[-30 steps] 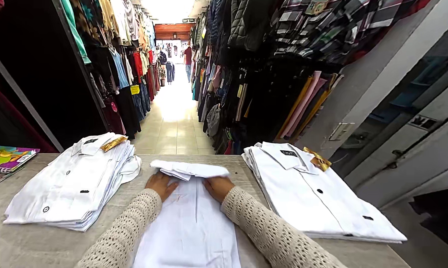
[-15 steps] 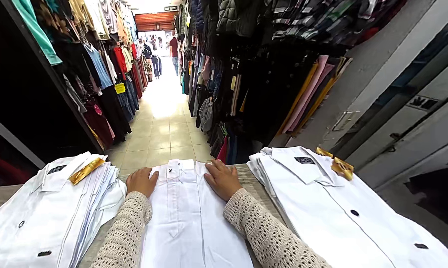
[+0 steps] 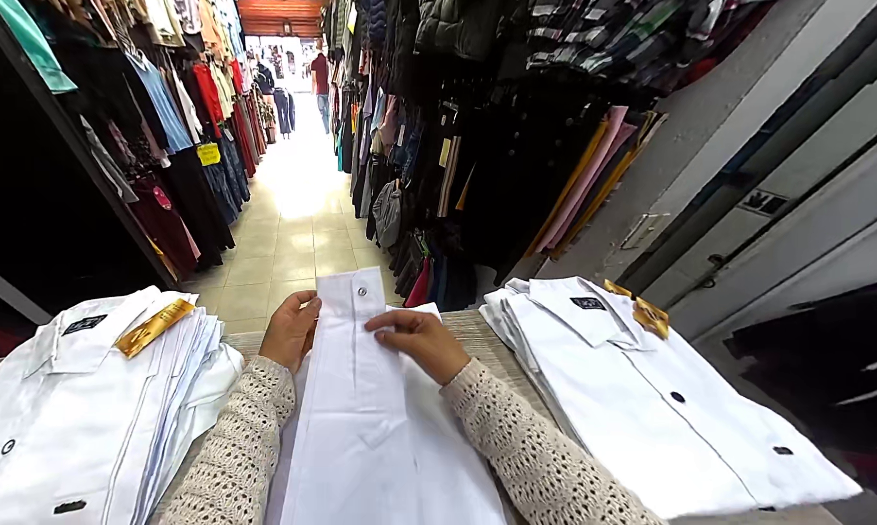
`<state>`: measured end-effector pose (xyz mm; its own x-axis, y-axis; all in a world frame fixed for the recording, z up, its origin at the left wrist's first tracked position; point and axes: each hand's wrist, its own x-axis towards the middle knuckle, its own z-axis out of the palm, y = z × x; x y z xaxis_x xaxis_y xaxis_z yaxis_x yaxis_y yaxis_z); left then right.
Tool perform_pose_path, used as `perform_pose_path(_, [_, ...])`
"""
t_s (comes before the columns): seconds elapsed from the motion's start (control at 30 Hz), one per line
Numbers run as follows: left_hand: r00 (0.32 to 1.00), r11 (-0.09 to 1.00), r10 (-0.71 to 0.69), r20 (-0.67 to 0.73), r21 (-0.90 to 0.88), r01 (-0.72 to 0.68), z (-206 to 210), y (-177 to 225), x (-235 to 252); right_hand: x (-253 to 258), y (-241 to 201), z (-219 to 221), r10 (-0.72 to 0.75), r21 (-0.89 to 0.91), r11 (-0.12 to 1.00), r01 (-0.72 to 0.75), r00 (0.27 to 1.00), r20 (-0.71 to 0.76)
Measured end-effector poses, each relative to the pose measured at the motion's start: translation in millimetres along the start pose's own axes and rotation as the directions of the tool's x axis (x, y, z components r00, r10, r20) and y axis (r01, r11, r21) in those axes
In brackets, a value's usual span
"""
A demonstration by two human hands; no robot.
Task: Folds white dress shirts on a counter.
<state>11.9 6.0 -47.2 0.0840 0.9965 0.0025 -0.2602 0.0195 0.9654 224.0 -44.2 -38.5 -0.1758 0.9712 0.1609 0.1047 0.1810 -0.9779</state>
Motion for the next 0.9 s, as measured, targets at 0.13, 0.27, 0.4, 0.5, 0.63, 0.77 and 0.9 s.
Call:
perform_pose_path(0.13, [0.944,0.973,-0.230,0.238,0.085,0.216,0,-8,-4,3,-6,-11,0.004,-0.016,1.000,-0.007,0.991,-0.133])
perform_pose_path(0.27, [0.933,0.900,-0.335,0.132,0.339,0.275,4,-22,7,8,34,-14,0.112,-0.295,0.946,-0.131,0.990,-0.083])
perform_pose_path(0.4, [0.933,0.901,-0.350,0.085,0.303,0.311,8,-14,1,3,31,-9,-0.114,-0.524,0.851,0.030,0.985,-0.129])
perform_pose_path(0.5, [0.986,0.842,-0.156,0.053,0.529,0.105,6,-6,2,-1,24,4,-0.392,-0.686,0.658,0.312,0.919,0.043])
perform_pose_path(0.63, [0.964,0.403,0.143,0.225,0.876,-0.264,17,26,-35,-15,34,27,-0.257,-0.765,0.516,0.386,0.921,0.292])
perform_pose_path(0.77, [0.909,0.190,-0.012,0.417,0.893,-0.407,36,-15,-134,-12,27,24,0.236,-0.830,0.525,0.188,0.905,0.354])
perform_pose_path(0.9, [0.841,0.095,0.124,0.527,0.837,-0.539,17,-51,-167,-6,33,22,0.219,-0.844,0.512,0.159,0.926,0.307])
